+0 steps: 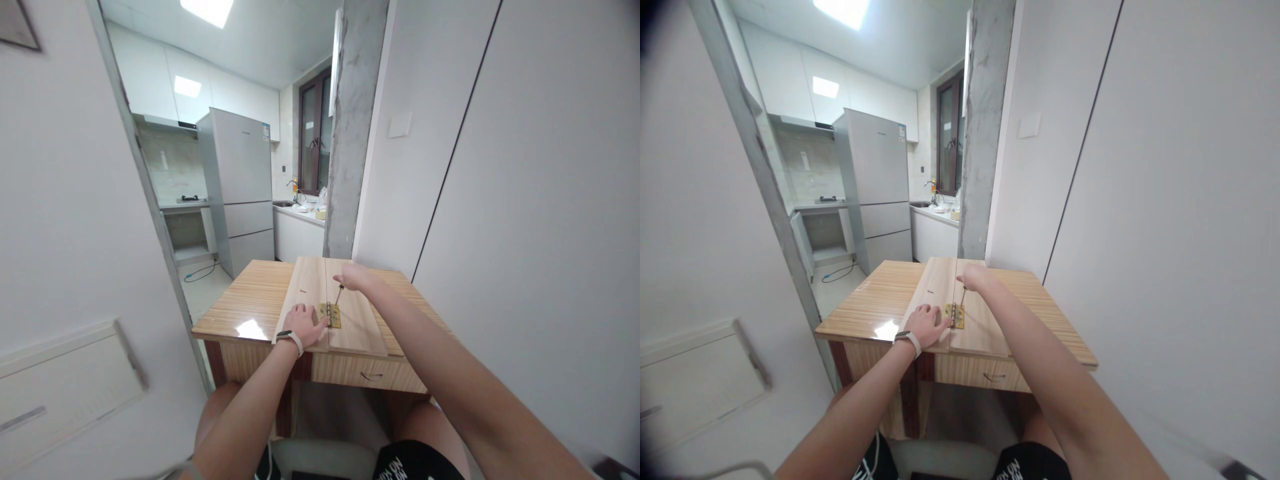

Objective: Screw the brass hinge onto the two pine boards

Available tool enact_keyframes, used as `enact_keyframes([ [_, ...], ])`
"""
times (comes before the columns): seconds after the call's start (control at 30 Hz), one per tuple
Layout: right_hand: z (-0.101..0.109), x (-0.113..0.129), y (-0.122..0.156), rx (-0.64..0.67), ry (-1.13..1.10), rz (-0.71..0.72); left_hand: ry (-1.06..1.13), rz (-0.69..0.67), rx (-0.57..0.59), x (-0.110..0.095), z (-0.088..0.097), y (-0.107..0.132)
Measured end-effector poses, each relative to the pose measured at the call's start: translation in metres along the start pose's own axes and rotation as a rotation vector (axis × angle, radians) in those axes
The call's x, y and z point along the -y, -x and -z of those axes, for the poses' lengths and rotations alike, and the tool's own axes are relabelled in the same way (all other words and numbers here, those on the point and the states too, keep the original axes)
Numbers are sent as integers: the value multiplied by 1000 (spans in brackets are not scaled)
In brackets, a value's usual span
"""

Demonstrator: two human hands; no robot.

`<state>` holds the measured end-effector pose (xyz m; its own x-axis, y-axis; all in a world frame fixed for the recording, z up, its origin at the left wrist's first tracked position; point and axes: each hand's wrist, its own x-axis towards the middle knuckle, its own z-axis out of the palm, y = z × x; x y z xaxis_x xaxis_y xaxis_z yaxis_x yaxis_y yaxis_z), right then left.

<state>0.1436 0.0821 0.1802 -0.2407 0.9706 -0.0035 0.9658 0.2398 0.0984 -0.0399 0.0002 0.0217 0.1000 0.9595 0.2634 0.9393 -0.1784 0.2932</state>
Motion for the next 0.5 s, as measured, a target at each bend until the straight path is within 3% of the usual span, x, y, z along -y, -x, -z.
enact_keyframes([
  [0.2, 4, 1, -1, 56, 69, -41, -61, 71, 18, -22, -2, 4],
  [0.5, 3, 3, -2, 23, 95, 64, -65, 66, 12, -23, -7, 7],
])
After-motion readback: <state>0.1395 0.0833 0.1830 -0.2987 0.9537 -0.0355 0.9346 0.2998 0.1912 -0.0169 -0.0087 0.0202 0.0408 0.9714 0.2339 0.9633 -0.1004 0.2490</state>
